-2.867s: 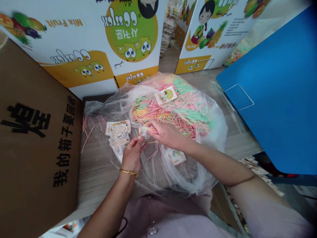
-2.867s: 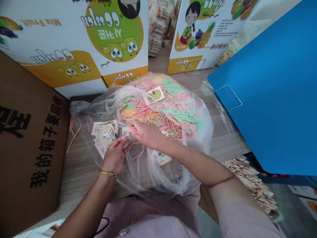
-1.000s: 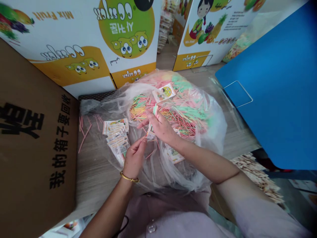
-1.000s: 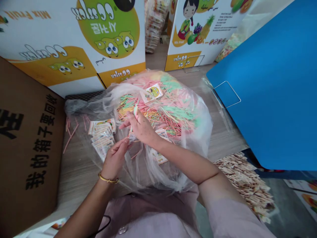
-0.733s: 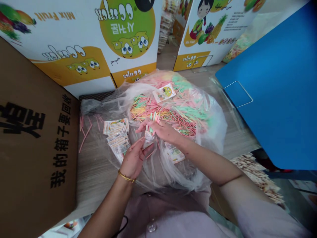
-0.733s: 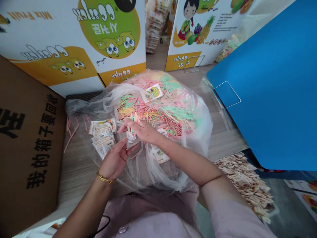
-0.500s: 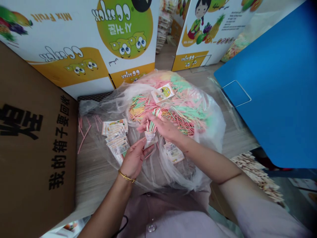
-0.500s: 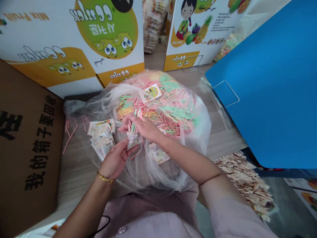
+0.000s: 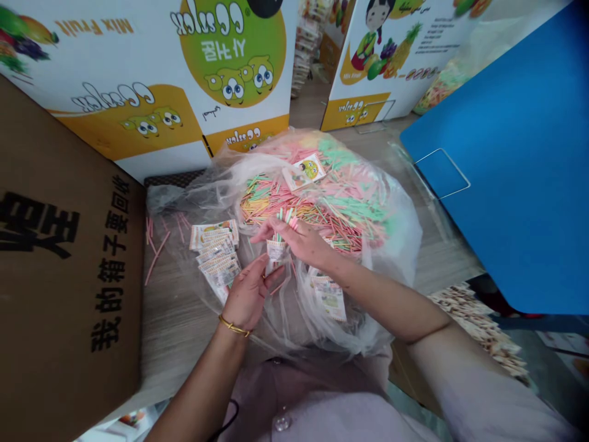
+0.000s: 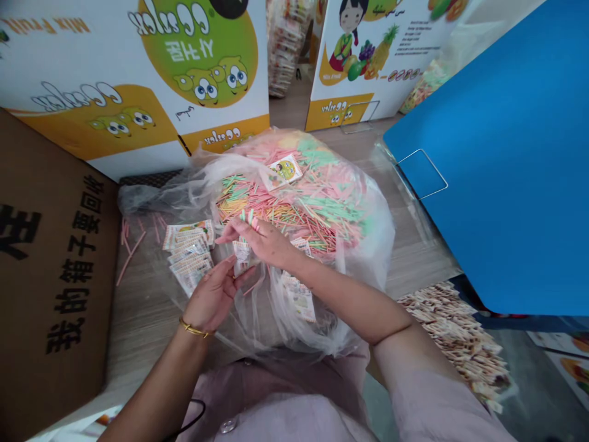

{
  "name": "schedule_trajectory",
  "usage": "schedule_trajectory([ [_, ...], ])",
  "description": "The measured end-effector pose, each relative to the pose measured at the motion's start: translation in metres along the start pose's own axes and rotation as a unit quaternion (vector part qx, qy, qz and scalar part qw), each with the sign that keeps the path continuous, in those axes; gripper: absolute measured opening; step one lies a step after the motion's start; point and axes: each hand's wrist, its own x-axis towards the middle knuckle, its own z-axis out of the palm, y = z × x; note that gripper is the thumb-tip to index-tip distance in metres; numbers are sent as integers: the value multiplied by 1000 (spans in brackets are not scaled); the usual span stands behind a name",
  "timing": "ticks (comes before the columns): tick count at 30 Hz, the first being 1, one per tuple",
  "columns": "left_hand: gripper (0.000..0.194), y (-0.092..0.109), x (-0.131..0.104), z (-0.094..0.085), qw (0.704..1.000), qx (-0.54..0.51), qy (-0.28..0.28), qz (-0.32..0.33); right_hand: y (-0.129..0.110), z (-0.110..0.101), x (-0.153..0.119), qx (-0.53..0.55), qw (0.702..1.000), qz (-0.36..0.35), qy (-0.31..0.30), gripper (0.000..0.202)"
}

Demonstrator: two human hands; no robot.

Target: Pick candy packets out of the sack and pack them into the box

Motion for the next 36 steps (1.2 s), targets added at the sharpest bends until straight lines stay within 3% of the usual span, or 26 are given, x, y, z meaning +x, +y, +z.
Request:
schedule_trajectory([
  [2,28,1,0,-1,1000,-11,0,-11,6,-1,1,1,1000,11,-25,49],
  [8,38,3,-2,1,1000,3,-20,-21,19,-7,8,162,984,62,-48,56],
  [14,30,4,1,2,999,-15,-17,-26,7,-14,7,1,998,25,-66,50],
  [20,27,2,-1,3,999,-15,-37,-28,19,-18,11,82,994,12,-75,58],
  [24,24,3,-3,2,998,-39,-21,-47,13,-25,10,0,994,9,-113,44],
  [31,37,2,-3,7,999,-10,-8,-38,10,-26,10,-151,985,2,-80,33],
  [36,39,-3,3,4,999,36,17,19,6,-23,8,-183,981,-20,-66,32],
])
